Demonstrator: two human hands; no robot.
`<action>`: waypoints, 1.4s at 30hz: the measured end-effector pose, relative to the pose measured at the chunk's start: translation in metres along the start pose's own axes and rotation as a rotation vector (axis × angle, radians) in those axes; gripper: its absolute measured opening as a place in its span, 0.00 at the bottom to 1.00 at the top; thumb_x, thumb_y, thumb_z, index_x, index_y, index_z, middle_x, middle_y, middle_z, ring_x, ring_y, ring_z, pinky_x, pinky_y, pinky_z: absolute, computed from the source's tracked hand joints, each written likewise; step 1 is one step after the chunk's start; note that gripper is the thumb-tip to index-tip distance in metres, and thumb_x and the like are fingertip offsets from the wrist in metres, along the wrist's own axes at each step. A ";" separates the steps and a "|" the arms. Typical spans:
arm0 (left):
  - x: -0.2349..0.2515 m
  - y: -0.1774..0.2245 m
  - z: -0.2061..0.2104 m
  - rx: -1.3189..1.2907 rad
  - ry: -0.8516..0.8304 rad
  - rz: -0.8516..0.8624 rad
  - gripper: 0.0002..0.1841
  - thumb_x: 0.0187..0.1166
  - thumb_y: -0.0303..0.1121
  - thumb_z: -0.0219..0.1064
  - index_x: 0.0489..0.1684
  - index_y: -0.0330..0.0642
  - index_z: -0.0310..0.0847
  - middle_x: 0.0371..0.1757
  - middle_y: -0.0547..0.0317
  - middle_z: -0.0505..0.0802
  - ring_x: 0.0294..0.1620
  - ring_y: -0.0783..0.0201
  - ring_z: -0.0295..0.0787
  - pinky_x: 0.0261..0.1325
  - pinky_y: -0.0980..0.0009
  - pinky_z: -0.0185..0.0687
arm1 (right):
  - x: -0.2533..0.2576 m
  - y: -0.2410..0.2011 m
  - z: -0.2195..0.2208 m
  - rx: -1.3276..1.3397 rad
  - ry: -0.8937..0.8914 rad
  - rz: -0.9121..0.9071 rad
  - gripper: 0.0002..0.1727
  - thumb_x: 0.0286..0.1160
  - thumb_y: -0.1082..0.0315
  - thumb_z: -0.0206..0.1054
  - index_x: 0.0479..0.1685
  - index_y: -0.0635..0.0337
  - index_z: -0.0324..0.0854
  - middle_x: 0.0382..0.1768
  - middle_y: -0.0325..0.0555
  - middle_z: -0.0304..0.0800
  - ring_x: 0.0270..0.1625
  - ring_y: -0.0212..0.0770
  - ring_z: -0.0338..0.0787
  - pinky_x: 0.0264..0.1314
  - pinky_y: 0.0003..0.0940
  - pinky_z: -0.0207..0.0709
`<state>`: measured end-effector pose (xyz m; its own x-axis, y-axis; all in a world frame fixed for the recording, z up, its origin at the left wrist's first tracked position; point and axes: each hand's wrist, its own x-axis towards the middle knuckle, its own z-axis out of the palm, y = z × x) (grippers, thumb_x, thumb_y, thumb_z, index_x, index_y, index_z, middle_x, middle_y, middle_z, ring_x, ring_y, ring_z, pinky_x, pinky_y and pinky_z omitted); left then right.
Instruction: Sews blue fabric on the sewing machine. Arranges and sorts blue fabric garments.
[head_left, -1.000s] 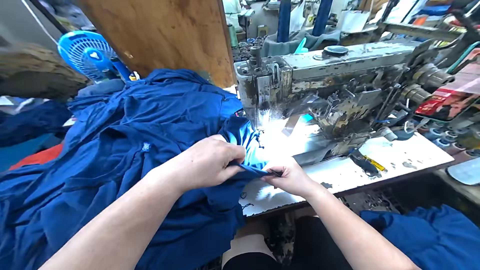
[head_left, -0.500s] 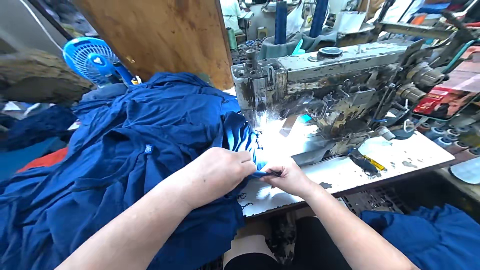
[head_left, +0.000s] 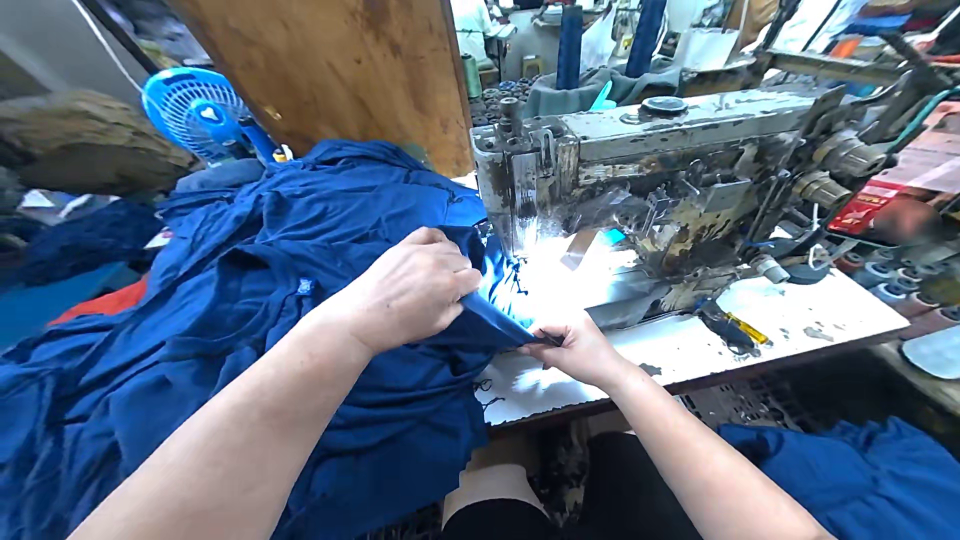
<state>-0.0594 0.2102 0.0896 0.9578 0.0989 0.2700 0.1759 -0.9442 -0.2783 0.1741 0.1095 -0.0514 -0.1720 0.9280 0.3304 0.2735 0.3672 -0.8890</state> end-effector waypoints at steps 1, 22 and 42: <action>0.000 -0.002 0.000 0.023 -0.018 -0.004 0.08 0.70 0.31 0.64 0.27 0.44 0.89 0.31 0.59 0.93 0.43 0.55 0.92 0.62 0.46 0.79 | 0.000 0.000 0.001 0.001 0.004 -0.007 0.09 0.74 0.64 0.73 0.34 0.61 0.92 0.29 0.36 0.92 0.29 0.22 0.88 0.35 0.21 0.85; 0.014 0.043 -0.001 -0.146 -0.034 0.037 0.19 0.80 0.47 0.65 0.15 0.52 0.82 0.16 0.71 0.82 0.25 0.71 0.82 0.53 0.59 0.76 | -0.014 0.007 0.006 0.084 0.026 -0.129 0.06 0.76 0.70 0.72 0.42 0.63 0.92 0.39 0.40 0.95 0.30 0.23 0.89 0.33 0.20 0.87; 0.013 0.121 0.086 -0.107 0.199 -0.574 0.17 0.88 0.37 0.55 0.52 0.37 0.90 0.54 0.48 0.95 0.61 0.51 0.93 0.71 0.51 0.82 | -0.062 -0.001 -0.012 -0.132 0.205 -0.319 0.11 0.84 0.69 0.64 0.54 0.59 0.91 0.69 0.49 0.88 0.52 0.31 0.94 0.49 0.25 0.91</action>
<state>-0.0059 0.1247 -0.0194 0.6542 0.5502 0.5189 0.6174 -0.7848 0.0538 0.1961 0.0527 -0.0667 -0.0792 0.7543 0.6517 0.3586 0.6315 -0.6874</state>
